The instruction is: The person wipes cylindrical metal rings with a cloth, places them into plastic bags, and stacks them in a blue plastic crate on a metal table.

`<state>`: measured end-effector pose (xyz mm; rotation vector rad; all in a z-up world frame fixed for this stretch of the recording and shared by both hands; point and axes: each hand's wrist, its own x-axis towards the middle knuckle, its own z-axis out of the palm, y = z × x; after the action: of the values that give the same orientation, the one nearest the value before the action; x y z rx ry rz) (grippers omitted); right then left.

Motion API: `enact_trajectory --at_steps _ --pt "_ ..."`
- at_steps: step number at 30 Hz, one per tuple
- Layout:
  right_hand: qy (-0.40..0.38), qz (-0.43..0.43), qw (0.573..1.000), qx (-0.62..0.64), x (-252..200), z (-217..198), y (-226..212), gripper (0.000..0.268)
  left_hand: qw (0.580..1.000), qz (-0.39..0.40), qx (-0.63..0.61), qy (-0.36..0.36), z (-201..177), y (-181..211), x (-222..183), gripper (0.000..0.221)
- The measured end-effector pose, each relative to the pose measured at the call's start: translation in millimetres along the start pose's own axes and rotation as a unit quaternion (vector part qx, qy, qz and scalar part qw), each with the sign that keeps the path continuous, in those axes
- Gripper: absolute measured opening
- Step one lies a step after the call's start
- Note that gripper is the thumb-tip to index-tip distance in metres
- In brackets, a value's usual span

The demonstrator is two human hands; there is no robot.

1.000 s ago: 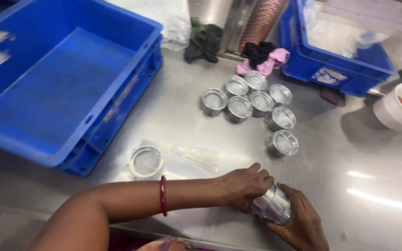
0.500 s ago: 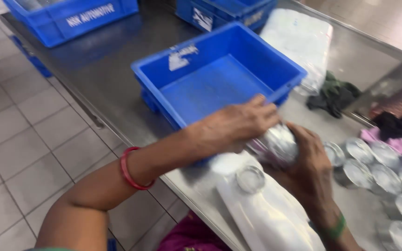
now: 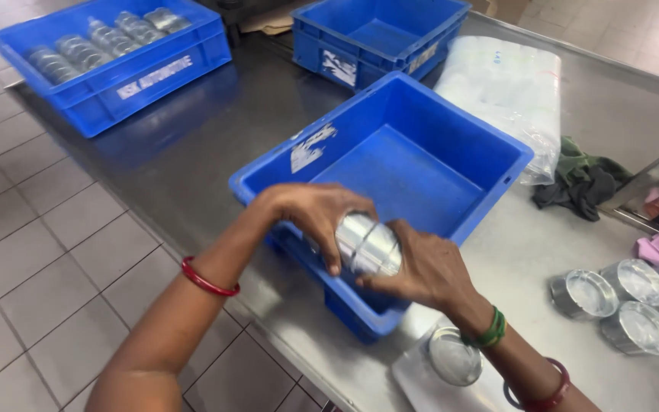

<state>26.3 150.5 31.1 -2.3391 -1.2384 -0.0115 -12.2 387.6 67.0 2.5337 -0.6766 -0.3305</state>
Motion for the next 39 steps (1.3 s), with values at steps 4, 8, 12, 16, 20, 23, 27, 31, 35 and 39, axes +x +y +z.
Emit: enact_trajectory --at_steps 4,8,12,16,20,23,27,31,35,39 --pt "-0.242 0.112 0.955 -0.132 -5.8 -16.1 0.2 0.095 0.981 -0.071 -0.138 -0.117 47.3 -20.0 33.7 0.108" --pt "-0.185 -0.004 0.982 -0.05 -18.6 -1.9 43.1 0.08 0.986 0.002 -0.068 -0.149 83.3 -22.2 48.4 0.118" --pt "-0.022 -0.03 0.991 0.126 -35.7 6.2 61.7 0.039 0.967 -0.096 -0.012 -0.235 84.8 0.4 46.6 0.129" --pt "0.158 -0.022 0.952 0.26 -57.1 -7.3 76.3 0.011 0.977 -0.048 0.093 -0.186 83.6 6.5 42.7 0.096" --pt "0.275 -0.051 0.94 0.195 -102.9 -46.9 128.4 0.013 0.982 -0.028 0.057 -0.176 89.6 -0.4 53.5 0.088" --pt "0.268 0.103 0.958 0.018 -133.9 -61.8 187.5 0.018 0.971 -0.124 -0.016 -0.205 70.3 26.1 51.0 0.085" --pt "0.16 0.117 0.963 -0.181 -177.8 -56.3 252.6 0.054 0.981 -0.125 0.05 -0.138 84.0 31.1 57.3 0.07" --pt "0.118 0.109 0.97 -0.181 -187.7 -64.4 232.5 0.069 0.972 0.044 0.032 0.228 107.1 74.2 72.5 0.041" --pt "0.028 0.207 0.972 -0.112 -203.7 -70.8 245.2 0.054 0.972 0.049 -0.029 0.226 96.8 153.3 107.3 0.029" --pt "0.159 0.249 0.924 -0.245 -230.2 -53.8 240.2 0.044 0.979 0.157 0.089 0.095 106.1 204.2 167.6 0.035"
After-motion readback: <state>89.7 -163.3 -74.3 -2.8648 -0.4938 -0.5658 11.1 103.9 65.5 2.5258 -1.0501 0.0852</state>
